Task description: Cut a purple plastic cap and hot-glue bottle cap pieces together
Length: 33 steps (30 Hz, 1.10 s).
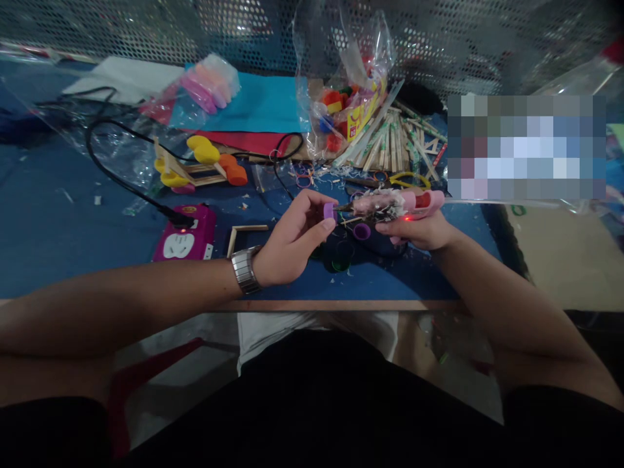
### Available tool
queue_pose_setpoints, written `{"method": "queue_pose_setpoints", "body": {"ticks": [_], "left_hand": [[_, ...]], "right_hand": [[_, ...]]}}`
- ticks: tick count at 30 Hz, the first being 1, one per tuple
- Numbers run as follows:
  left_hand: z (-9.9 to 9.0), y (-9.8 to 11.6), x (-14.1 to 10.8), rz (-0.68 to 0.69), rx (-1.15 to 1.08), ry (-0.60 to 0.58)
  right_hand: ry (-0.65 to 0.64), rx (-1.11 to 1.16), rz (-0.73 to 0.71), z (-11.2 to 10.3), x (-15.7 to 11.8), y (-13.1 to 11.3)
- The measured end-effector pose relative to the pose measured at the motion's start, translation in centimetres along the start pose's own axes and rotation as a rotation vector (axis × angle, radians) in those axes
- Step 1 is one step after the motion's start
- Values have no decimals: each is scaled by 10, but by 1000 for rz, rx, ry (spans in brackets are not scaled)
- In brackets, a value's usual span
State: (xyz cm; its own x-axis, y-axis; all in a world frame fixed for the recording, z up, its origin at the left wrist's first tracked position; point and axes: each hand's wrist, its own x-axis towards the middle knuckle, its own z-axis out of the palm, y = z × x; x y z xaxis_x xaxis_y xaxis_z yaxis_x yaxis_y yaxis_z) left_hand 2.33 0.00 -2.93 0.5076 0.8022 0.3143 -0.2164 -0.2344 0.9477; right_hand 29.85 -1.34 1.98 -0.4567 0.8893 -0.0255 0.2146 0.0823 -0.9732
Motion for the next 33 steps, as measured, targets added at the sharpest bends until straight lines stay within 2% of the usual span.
{"method": "queue_pose_setpoints", "body": {"ticks": [7, 16, 19, 23, 25, 33], "left_hand": [[1, 0, 0, 7, -5, -7], [3, 1, 0, 12, -30, -18], [2, -1, 0, -41, -58, -8], [1, -4, 2, -162, -64, 12], [0, -4, 2, -167, -48, 11], [0, 1, 0, -78, 140, 32]], "right_hand": [[30, -5, -31, -1, 1, 8], [65, -65, 19, 3, 3, 2], [61, -64, -7, 3, 4, 2], [115, -47, 30, 1, 2, 9], [143, -24, 31, -1, 1, 14], [103, 34, -140, -3, 2, 24]]}}
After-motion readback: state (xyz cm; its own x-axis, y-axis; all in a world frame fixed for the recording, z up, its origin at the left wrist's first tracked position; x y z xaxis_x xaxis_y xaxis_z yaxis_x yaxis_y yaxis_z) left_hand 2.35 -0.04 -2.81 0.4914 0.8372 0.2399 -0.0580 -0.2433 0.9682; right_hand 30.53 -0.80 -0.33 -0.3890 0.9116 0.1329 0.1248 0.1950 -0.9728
